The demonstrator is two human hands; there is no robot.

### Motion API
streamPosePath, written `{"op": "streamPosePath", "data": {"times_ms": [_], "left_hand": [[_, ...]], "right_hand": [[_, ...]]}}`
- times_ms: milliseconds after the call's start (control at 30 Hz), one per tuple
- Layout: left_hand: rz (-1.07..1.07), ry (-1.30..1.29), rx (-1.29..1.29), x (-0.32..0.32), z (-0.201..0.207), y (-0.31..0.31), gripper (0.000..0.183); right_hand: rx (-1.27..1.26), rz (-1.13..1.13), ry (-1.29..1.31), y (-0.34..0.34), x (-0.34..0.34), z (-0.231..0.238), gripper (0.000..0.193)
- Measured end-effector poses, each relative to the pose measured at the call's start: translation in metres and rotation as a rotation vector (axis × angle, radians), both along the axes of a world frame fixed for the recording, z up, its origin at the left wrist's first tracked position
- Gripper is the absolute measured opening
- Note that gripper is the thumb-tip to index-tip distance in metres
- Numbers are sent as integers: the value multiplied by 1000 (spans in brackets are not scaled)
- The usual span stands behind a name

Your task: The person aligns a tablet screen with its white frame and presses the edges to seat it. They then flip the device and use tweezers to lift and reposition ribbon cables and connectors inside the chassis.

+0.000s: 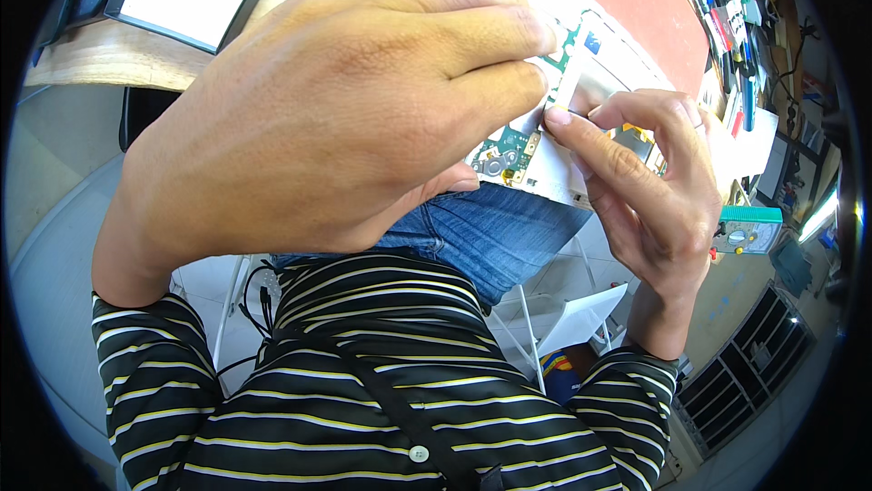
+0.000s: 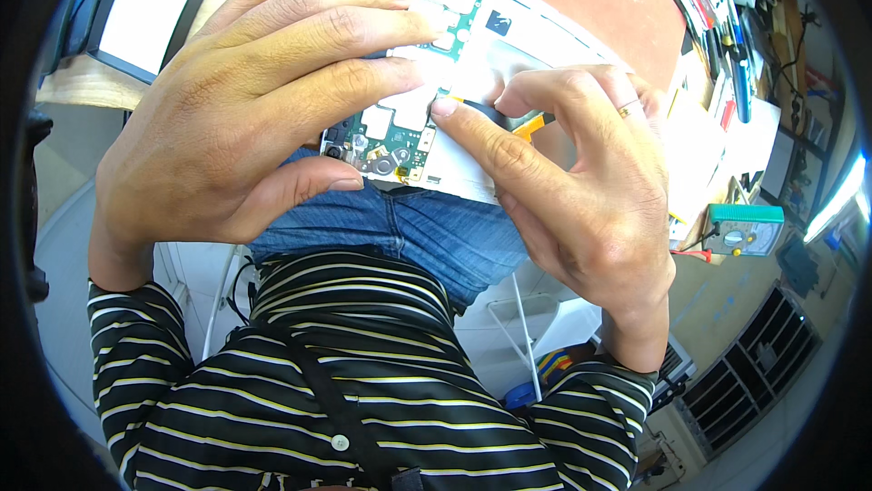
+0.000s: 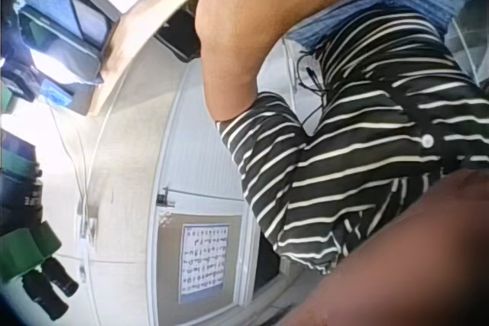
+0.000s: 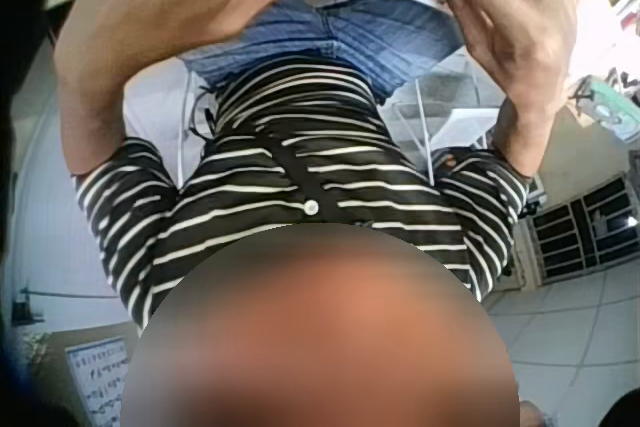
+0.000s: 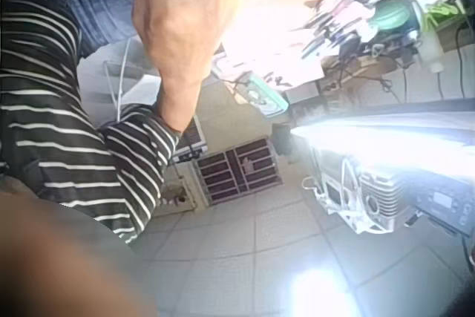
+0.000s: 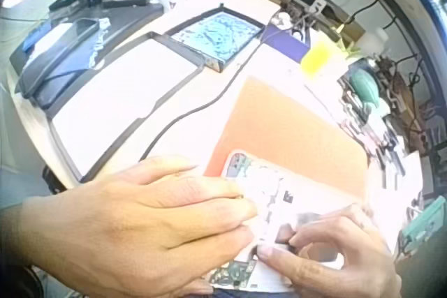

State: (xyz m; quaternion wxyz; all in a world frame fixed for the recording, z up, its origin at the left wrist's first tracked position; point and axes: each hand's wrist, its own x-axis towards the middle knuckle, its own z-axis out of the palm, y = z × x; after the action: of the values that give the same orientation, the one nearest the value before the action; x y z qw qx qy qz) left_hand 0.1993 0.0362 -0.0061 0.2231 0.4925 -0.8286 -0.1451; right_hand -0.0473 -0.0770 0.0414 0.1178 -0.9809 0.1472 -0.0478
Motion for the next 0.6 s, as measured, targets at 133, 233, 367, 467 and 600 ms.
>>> {"op": "streamPosePath", "data": {"times_ms": [133, 233, 367, 467, 600], "left_hand": [[11, 11, -79, -2, -3, -3, 58], [17, 20, -157, -4, -8, -4, 57], [4, 25, -85, -2, -6, -2, 57], [7, 17, -47, -2, -4, -2, 57], [5, 21, -18, 0, -1, -1, 58]], "right_hand": [[-7, 5, 11, 1, 0, 0, 49], [-21, 4, 25, 2, 0, 1, 50], [-56, 30, 20, 1, 0, 0, 52], [-44, 3, 27, 3, 0, 0, 52], [-23, 1, 27, 2, 0, 1, 50]]}}
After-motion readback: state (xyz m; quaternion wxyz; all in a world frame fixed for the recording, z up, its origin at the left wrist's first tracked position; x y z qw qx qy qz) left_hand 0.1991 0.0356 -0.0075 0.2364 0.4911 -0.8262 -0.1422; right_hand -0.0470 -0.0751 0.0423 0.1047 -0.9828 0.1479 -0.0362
